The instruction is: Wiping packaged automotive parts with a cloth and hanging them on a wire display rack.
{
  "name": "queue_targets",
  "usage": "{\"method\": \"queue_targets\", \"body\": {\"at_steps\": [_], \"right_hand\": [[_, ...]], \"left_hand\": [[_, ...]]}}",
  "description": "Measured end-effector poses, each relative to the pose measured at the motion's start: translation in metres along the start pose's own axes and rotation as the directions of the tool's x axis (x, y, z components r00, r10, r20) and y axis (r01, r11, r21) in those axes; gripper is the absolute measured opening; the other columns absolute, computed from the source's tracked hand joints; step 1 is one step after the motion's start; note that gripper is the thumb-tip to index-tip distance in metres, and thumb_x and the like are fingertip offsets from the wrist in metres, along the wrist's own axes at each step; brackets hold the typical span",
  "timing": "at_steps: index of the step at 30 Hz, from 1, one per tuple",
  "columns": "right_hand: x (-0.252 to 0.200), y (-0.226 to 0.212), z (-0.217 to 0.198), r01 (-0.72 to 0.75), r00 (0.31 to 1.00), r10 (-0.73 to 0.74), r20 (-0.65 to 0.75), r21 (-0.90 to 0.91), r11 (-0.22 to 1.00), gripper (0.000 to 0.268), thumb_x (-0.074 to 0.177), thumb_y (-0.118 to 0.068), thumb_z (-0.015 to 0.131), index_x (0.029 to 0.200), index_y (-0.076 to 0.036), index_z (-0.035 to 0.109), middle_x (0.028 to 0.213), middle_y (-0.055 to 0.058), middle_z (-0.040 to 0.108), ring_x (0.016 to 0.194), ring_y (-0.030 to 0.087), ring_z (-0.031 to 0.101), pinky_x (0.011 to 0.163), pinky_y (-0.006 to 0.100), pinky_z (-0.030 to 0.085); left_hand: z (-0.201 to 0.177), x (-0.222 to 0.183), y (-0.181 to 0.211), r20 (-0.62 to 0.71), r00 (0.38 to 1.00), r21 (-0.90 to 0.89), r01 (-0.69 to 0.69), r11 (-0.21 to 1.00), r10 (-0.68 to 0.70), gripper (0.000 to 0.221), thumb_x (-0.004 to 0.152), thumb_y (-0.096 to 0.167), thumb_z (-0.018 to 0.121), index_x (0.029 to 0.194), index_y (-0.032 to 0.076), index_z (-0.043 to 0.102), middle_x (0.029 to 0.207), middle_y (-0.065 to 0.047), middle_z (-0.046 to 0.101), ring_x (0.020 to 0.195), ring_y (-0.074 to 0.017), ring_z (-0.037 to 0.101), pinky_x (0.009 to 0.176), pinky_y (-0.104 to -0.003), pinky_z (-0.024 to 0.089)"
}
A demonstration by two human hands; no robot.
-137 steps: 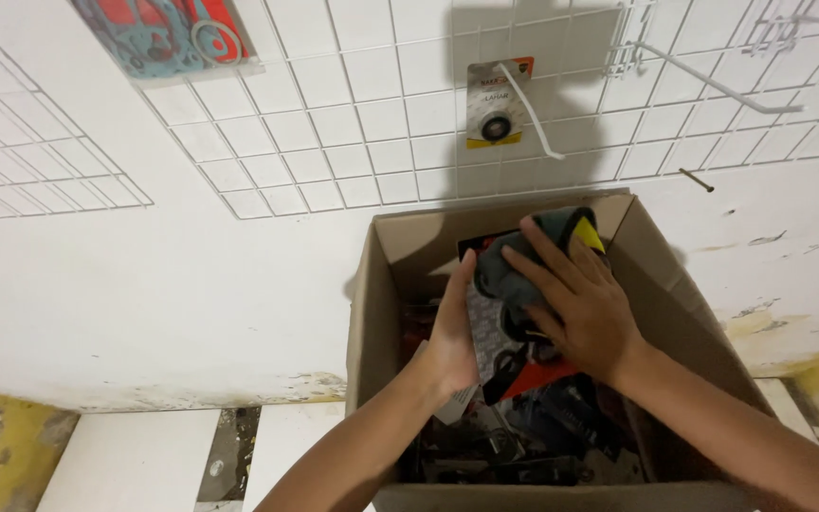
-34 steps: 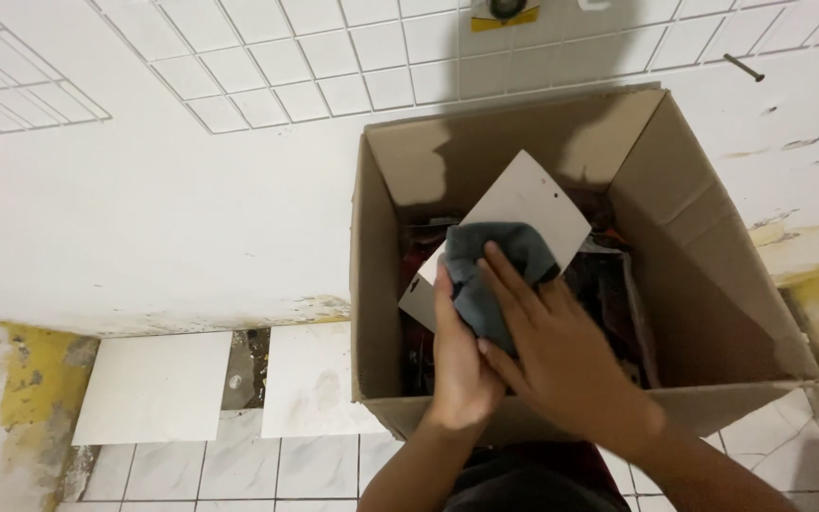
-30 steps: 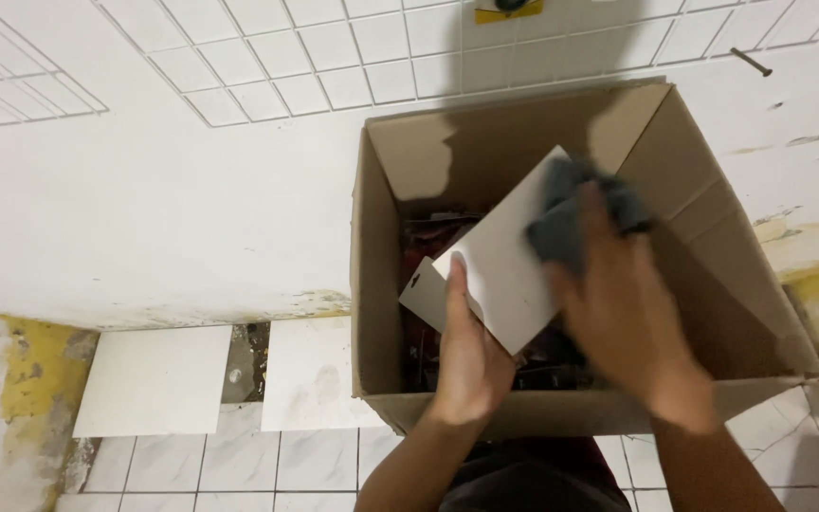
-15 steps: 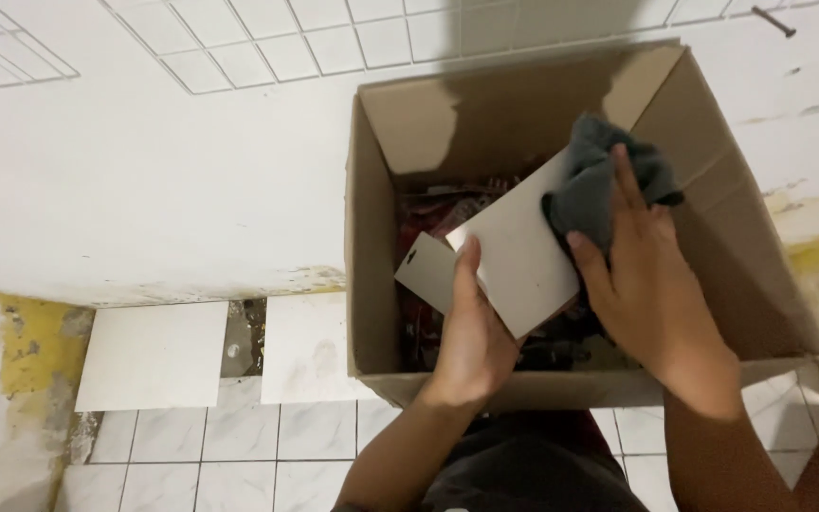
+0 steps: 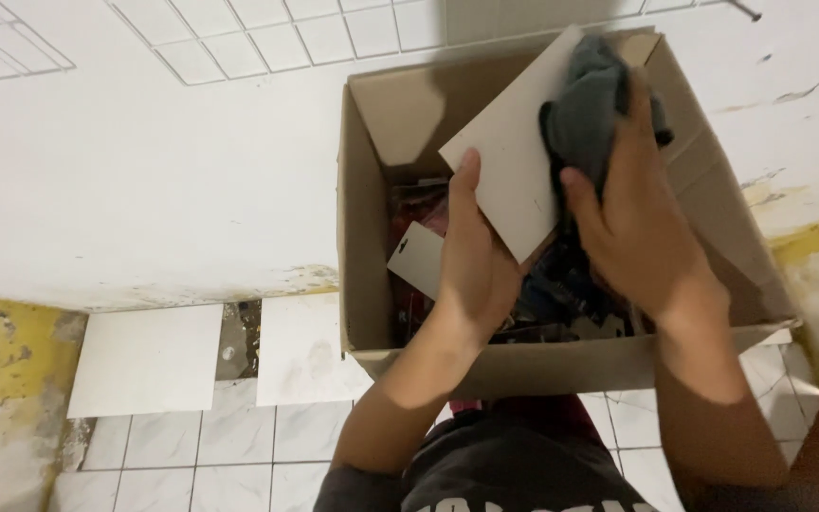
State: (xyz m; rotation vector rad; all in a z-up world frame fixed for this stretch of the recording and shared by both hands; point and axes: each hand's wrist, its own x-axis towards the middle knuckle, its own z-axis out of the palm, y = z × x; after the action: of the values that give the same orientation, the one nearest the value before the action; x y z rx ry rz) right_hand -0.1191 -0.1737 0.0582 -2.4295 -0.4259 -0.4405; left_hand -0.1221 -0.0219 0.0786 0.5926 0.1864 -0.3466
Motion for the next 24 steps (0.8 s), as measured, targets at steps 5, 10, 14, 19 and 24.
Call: {"method": "queue_targets", "body": {"at_steps": [5, 10, 14, 19, 24], "right_hand": [[-0.018, -0.025, 0.016, 0.042, 0.973, -0.061, 0.224, 0.088, 0.995, 0.089, 0.097, -0.02, 0.061, 0.161, 0.006, 0.004, 0.154, 0.043, 0.034, 0.125, 0.053, 0.051, 0.101, 0.06, 0.046], [-0.011, -0.015, 0.016, 0.075, 0.997, -0.074, 0.017, -0.083, 0.994, 0.07, 0.1, -0.021, 0.054, 0.155, 0.012, 0.026, 0.164, 0.036, 0.024, 0.127, 0.056, 0.047, 0.103, 0.055, 0.037], [-0.018, -0.019, 0.028, -0.005, 1.0, 0.003, -0.018, -0.122, 0.993, 0.073, 0.099, -0.026, 0.055, 0.154, 0.013, 0.025, 0.165, 0.034, 0.023, 0.125, 0.054, 0.048, 0.101, 0.057, 0.041], [-0.022, -0.004, 0.034, 0.015, 0.991, -0.033, -0.133, -0.133, 0.991, 0.065, 0.098, -0.019, 0.058, 0.149, 0.014, 0.035, 0.161, 0.036, 0.034, 0.126, 0.053, 0.052, 0.104, 0.054, 0.041], [-0.024, -0.019, 0.026, -0.018, 0.998, 0.018, -0.057, 0.011, 1.0, 0.063, 0.099, -0.024, 0.051, 0.154, 0.003, 0.037, 0.167, 0.023, 0.031, 0.139, 0.048, 0.041, 0.109, 0.053, 0.035]], "left_hand": [[-0.013, 0.015, -0.009, -0.11, 0.994, -0.035, -0.025, 0.999, 0.021, 0.055, 0.096, 0.044, 0.042, 0.133, 0.006, 0.053, 0.138, -0.013, 0.054, 0.121, -0.0223, 0.048, 0.105, -0.034, 0.036], [-0.017, 0.013, -0.008, -0.145, 0.982, -0.008, 0.118, 0.993, -0.118, 0.066, 0.091, 0.05, 0.041, 0.145, 0.014, 0.053, 0.152, -0.007, 0.053, 0.134, -0.0257, 0.048, 0.106, -0.039, 0.03], [-0.023, 0.011, -0.014, -0.117, 0.99, -0.05, 0.073, 0.996, -0.078, 0.061, 0.093, 0.045, 0.046, 0.142, 0.01, 0.055, 0.144, -0.007, 0.058, 0.124, -0.0216, 0.054, 0.101, -0.034, 0.039], [-0.025, 0.007, -0.014, -0.116, 0.992, -0.026, 0.045, 0.999, -0.047, 0.064, 0.092, 0.042, 0.045, 0.143, 0.005, 0.05, 0.147, -0.014, 0.055, 0.13, -0.0269, 0.051, 0.107, -0.036, 0.035], [-0.033, 0.011, -0.021, -0.128, 0.985, -0.045, 0.114, 0.992, -0.119, 0.057, 0.096, 0.047, 0.044, 0.134, 0.008, 0.058, 0.132, -0.01, 0.063, 0.11, -0.0197, 0.057, 0.094, -0.031, 0.043]]}}
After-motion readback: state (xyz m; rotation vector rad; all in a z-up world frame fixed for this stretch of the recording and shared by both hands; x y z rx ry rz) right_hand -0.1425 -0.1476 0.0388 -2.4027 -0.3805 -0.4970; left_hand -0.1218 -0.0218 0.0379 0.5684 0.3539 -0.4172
